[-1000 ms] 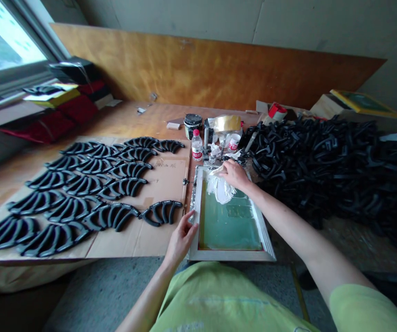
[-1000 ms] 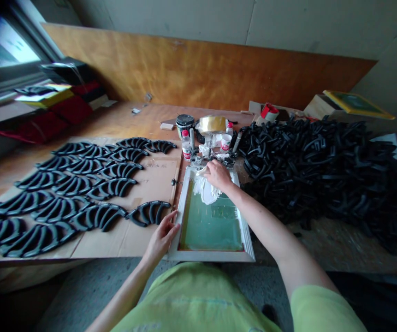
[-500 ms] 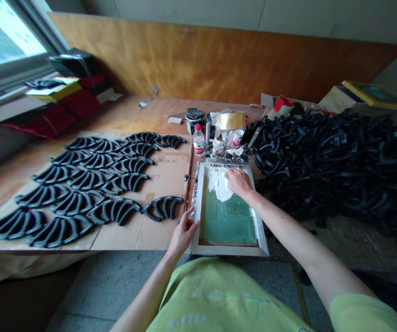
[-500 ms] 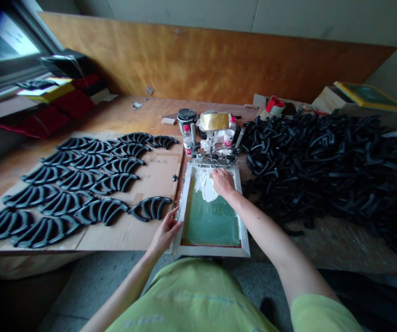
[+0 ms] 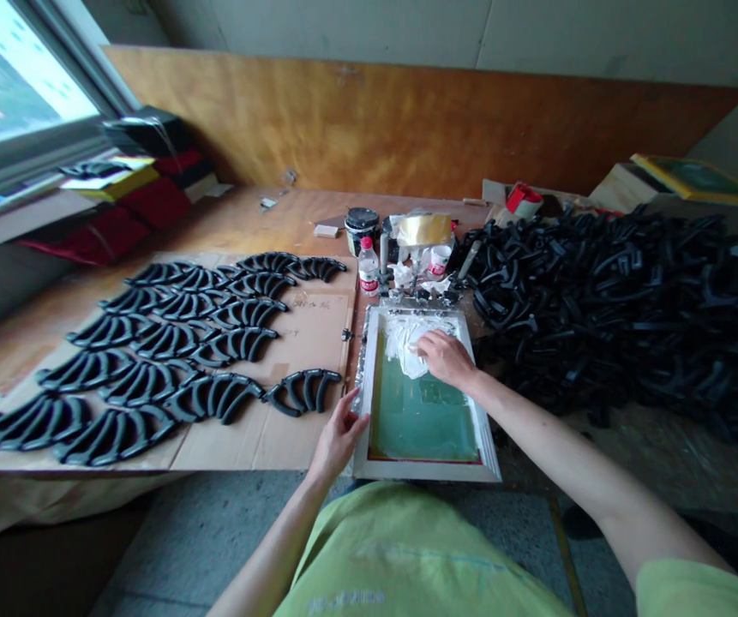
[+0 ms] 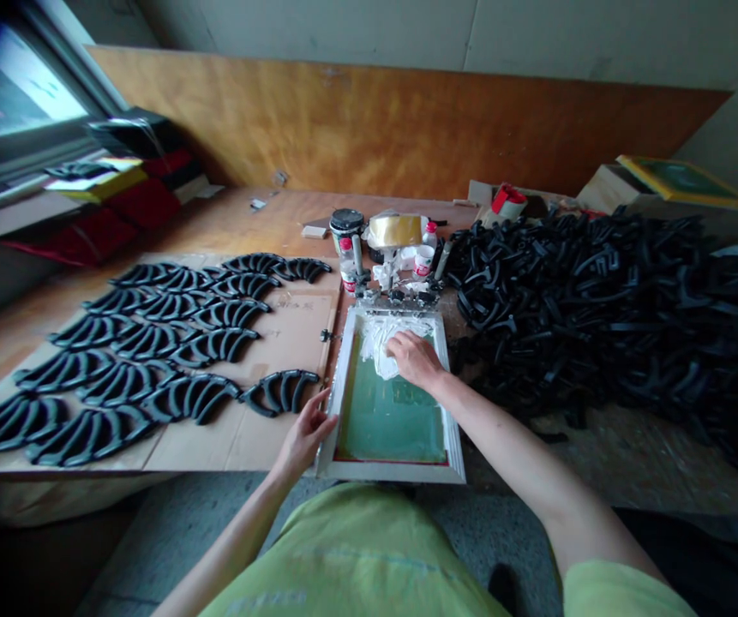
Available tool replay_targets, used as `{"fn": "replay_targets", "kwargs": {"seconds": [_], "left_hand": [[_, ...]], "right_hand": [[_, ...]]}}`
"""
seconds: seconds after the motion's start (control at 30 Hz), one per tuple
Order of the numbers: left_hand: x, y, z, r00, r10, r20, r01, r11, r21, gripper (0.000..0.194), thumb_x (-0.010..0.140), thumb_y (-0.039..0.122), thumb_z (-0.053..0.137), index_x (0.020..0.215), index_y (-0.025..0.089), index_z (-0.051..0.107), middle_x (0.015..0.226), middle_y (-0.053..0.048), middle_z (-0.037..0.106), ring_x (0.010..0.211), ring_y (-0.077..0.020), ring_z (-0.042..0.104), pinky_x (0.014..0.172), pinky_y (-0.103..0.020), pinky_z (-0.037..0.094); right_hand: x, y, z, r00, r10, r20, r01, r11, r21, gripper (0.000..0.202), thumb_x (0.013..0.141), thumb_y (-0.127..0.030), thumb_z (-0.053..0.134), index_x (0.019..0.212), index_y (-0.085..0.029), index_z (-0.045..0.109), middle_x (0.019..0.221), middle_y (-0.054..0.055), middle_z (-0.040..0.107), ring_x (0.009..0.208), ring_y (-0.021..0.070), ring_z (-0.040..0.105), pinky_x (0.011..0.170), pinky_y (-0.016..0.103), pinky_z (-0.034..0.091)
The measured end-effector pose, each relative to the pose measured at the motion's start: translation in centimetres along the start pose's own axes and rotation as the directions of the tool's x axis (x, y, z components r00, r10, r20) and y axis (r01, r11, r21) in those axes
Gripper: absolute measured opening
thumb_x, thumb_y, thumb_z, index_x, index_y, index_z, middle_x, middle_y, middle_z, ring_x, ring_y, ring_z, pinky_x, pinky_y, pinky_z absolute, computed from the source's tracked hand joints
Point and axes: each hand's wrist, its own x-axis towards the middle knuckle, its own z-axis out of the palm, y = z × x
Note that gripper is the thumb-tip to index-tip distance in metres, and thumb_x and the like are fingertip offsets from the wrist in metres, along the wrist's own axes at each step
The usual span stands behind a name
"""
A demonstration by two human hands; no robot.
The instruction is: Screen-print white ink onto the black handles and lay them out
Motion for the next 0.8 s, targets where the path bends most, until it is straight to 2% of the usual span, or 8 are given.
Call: {"fn": "replay_targets", "kwargs": {"seconds": [0.2,0.3,0.43,0.53,0.6,0.67,0.73,0.8], "left_hand": [[0.1,-0.2,0.1,1.0,0.017,0.021,-0.016,0.997,-0.078,0.078,0.077,0.052,0.067,0.14,0.015,0.04,0.063,0.008,0.04,0.057,-0.0094,0.038,0.054,-0.021,0.03],[-0.2,1.0,-0.1,1.0,0.014,0.024,-0.012,0.996,-0.089,0.081,0.076,0.053,0.068,0.14,0.014,0.04,0.063,0.008,0.041,0.056,-0.0094,0.038,0.053,-0.02,0.029],[-1.1,4.5,-0.8,0.998,-0.005,0.067,0.012,0.994,-0.106,0.077,0.076,0.056,0.067,0.137,0.016,0.046,0.066,0.004,0.049,0.058,-0.0103,0.043,0.053,-0.02,0.03],[-1.8,8.0,-1.2,0.998,-0.002,0.06,0.01,0.991,-0.137,0.062,0.078,0.062,0.061,0.12,0.016,0.063,0.078,-0.002,0.06,0.065,-0.0132,0.05,0.057,-0.022,0.037],[-1.7,10.5,-1.2,0.999,0.029,0.016,-0.026,0.985,-0.168,0.059,0.079,0.065,0.057,0.11,0.016,0.068,0.079,-0.003,0.062,0.064,-0.0138,0.051,0.056,-0.023,0.04],[-1.1,12.8,-1.1,0.994,0.099,-0.041,-0.105,0.975,-0.198,0.058,0.081,0.066,0.054,0.106,0.016,0.07,0.079,-0.003,0.063,0.064,-0.0142,0.054,0.056,-0.024,0.042],[0.0,14.9,-0.8,0.972,0.219,-0.082,-0.232,0.948,-0.216,0.056,0.085,0.064,0.051,0.107,0.017,0.07,0.086,-0.004,0.065,0.071,-0.0153,0.058,0.061,-0.024,0.047],[1.4,16.5,-0.6,0.934,0.347,-0.084,-0.357,0.906,-0.227,0.052,0.088,0.061,0.048,0.112,0.018,0.067,0.094,-0.006,0.067,0.078,-0.0158,0.061,0.067,-0.025,0.05]], "right_hand": [[-2.0,-0.5,0.3,0.993,-0.108,0.036,0.106,0.993,0.046,0.014,0.089,-0.015,0.053,0.09,-0.018,0.067,0.091,0.006,0.065,0.093,0.0201,0.056,0.082,0.029,0.042],[1.4,1.2,-1.0,0.999,0.032,0.021,-0.034,0.994,0.104,0.018,0.087,-0.025,0.061,0.104,-0.02,0.066,0.099,0.005,0.067,0.094,0.0191,0.059,0.082,0.028,0.043],[7.2,3.4,-3.0,0.964,0.265,0.035,-0.266,0.964,0.016,0.057,0.081,-0.033,0.07,0.135,-0.026,0.053,0.111,0.008,0.066,0.096,0.0225,0.062,0.083,0.03,0.045],[8.2,5.1,-5.6,0.936,0.337,-0.104,-0.344,0.937,-0.062,0.064,0.082,-0.044,0.068,0.14,-0.029,0.047,0.113,0.01,0.064,0.094,0.0255,0.063,0.081,0.033,0.045],[7.0,7.2,-7.4,0.892,0.369,-0.261,-0.385,0.923,-0.012,0.057,0.086,-0.046,0.061,0.138,-0.025,0.05,0.109,0.01,0.066,0.093,0.025,0.063,0.081,0.034,0.045],[5.0,9.9,-8.4,0.813,0.452,-0.366,-0.457,0.886,0.08,0.045,0.089,-0.04,0.056,0.129,-0.021,0.057,0.099,0.01,0.069,0.089,0.0236,0.063,0.081,0.034,0.046],[2.5,12.4,-7.9,0.716,0.593,-0.368,-0.577,0.799,0.167,0.031,0.088,-0.03,0.054,0.114,-0.017,0.065,0.092,0.009,0.07,0.084,0.0225,0.064,0.079,0.033,0.047],[0.1,13.6,-5.8,0.655,0.707,-0.266,-0.673,0.706,0.22,0.022,0.084,-0.023,0.055,0.1,-0.015,0.068,0.09,0.01,0.071,0.083,0.0221,0.065,0.075,0.032,0.048]]}}
